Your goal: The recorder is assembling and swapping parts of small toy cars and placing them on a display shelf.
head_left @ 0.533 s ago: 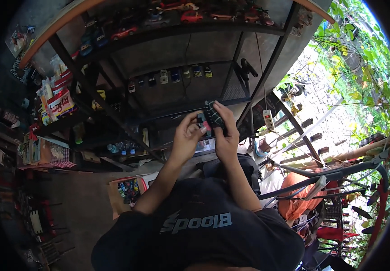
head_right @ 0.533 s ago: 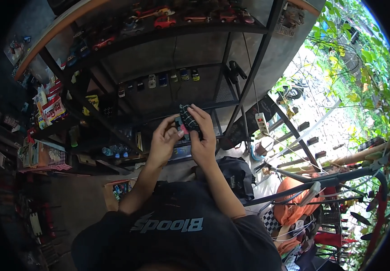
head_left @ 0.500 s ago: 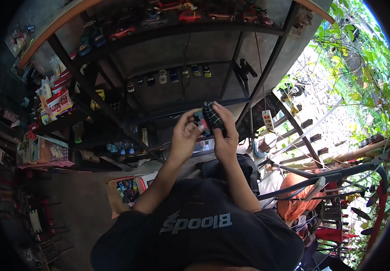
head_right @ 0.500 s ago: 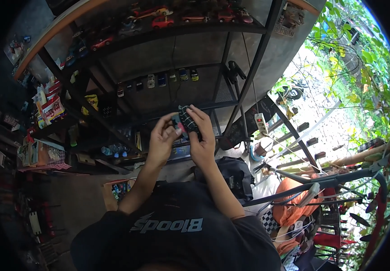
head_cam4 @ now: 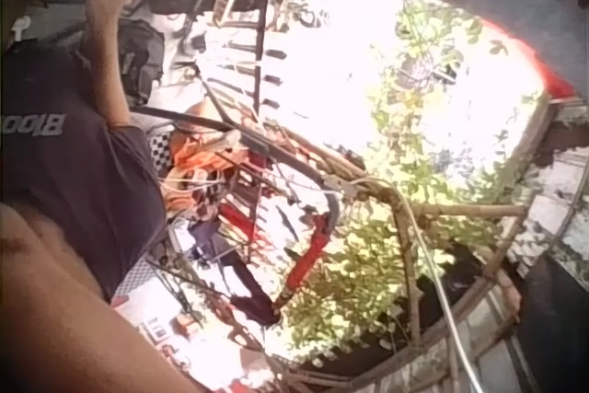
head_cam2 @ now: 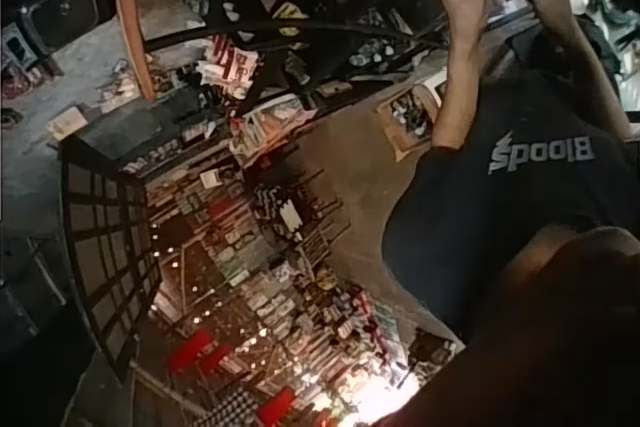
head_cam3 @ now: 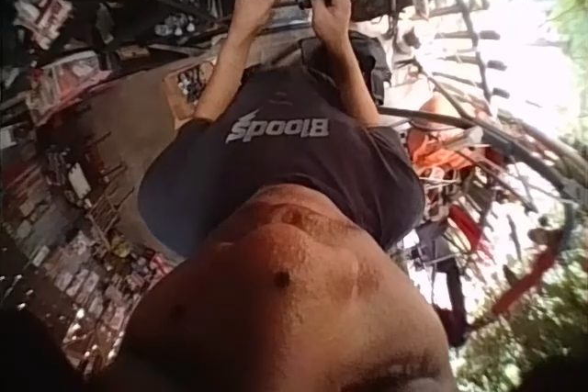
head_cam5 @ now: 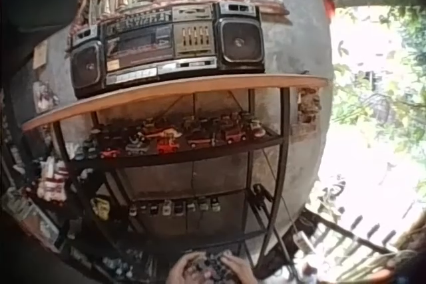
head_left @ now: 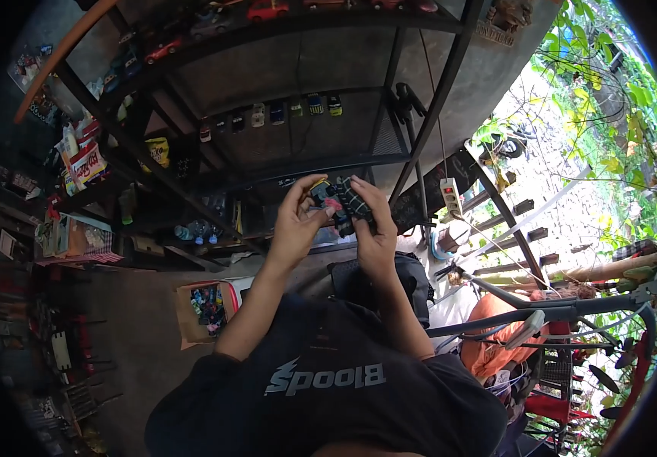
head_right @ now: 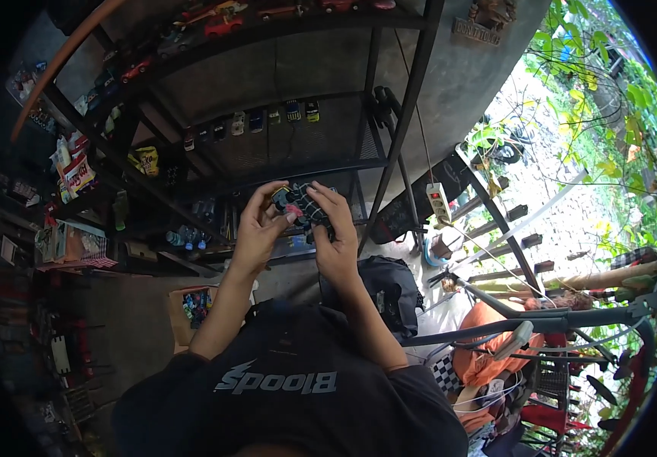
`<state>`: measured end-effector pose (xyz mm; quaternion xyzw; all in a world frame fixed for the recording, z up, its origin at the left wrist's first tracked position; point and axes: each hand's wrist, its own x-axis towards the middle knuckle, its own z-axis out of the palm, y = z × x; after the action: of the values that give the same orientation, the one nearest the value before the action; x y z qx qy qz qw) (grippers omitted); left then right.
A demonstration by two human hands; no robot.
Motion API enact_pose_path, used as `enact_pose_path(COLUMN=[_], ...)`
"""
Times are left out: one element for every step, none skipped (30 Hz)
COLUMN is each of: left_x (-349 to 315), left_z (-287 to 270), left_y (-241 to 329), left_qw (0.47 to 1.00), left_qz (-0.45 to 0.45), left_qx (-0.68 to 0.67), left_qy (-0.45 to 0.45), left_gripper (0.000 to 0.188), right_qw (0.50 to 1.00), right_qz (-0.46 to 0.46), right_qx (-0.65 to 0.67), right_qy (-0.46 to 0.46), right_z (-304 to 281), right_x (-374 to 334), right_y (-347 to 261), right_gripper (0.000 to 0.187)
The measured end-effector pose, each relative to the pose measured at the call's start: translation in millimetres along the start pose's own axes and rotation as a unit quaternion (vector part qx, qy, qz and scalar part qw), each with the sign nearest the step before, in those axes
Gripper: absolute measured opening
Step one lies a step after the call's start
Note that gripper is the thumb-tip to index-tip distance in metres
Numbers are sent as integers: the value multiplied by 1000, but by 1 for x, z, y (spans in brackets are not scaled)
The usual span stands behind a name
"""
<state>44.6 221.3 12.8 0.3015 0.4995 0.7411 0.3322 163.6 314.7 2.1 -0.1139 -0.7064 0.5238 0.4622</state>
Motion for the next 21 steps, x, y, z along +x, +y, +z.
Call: enact_pose_path(left_x=[1, 2, 3, 7, 8, 10, 11, 11, 10, 9, 8, 6, 5, 4, 4, 7, 8, 9, 9, 10, 10], left_z=[0, -1, -1, 3, 6, 9, 11, 20, 23, 24, 26, 32, 32, 30, 29, 29, 28, 27, 24, 17, 14], left_y=[-2, -5, -7, -7, -9, -11, -13, -11, -15, -19, -21, -23, -21, -19, -18, -19, -17, -12, -8, -11, -10], left_qw=[1000, 1000, 998, 996, 996, 993, 990, 986, 986, 990, 991, 990, 990, 988, 975, 977, 976, 984, 988, 989, 989], left_qz=[0, 10, 20, 41, 41, 49, 57, 61, 62, 65, 67, 62, 62, 33, 4, 11, 11, -4, -17, 19, 21], left_qx=[2, -18, -37, -38, -38, -60, -81, -104, -103, -47, 10, -5, -5, 93, 191, 176, 176, 130, 83, 83, 84], left_qy=[1, 19, 38, 67, 66, 85, 105, 114, 114, 113, 113, 126, 128, 120, 111, 123, 125, 124, 126, 118, 123], left_gripper=[51, 48, 44, 38, 38, 40, 41, 40, 40, 39, 38, 31, 31, 29, 27, 25, 25, 26, 27, 28, 28], right_qw=[1000, 999, 998, 998, 988, 970, 970, 976, 980, 970, 970, 968, 966, 966, 980, 991, 991, 992, 993, 993, 997], right_qz=[0, 24, 48, 48, 110, 171, 170, 156, 141, 167, 167, 159, 151, 152, 116, 78, 79, 68, 57, 57, 40], right_qx=[2, 23, 43, 43, 101, 158, 159, 141, 122, 159, 159, 177, 194, 195, 149, 102, 103, 102, 103, 106, 67], right_qy=[0, 9, 18, 20, 44, 68, 69, 66, 63, 72, 70, 76, 82, 80, 59, 38, 36, 30, 21, 16, 0], right_z=[-2, -5, -7, -9, -12, -14, -14, -12, -9, -7, -6, -5, -5, -5, -7, -8, -6, -4, -1, 0, 1], right_x=[-1, -2, -4, -5, -7, -9, -10, -12, -12, -9, -7, -4, -1, 2, 5, 8, 9, 11, 11, 10, 7], right_y=[3, 6, 9, 11, 13, 15, 19, 23, 24, 13, 13, 14, 15, 15, 15, 15, 15, 15, 15, 17, 19], right_gripper=[55, 55, 55, 55, 54, 54, 54, 52, 51, 51, 51, 52, 52, 52, 52, 53, 53, 53, 54, 54, 54])
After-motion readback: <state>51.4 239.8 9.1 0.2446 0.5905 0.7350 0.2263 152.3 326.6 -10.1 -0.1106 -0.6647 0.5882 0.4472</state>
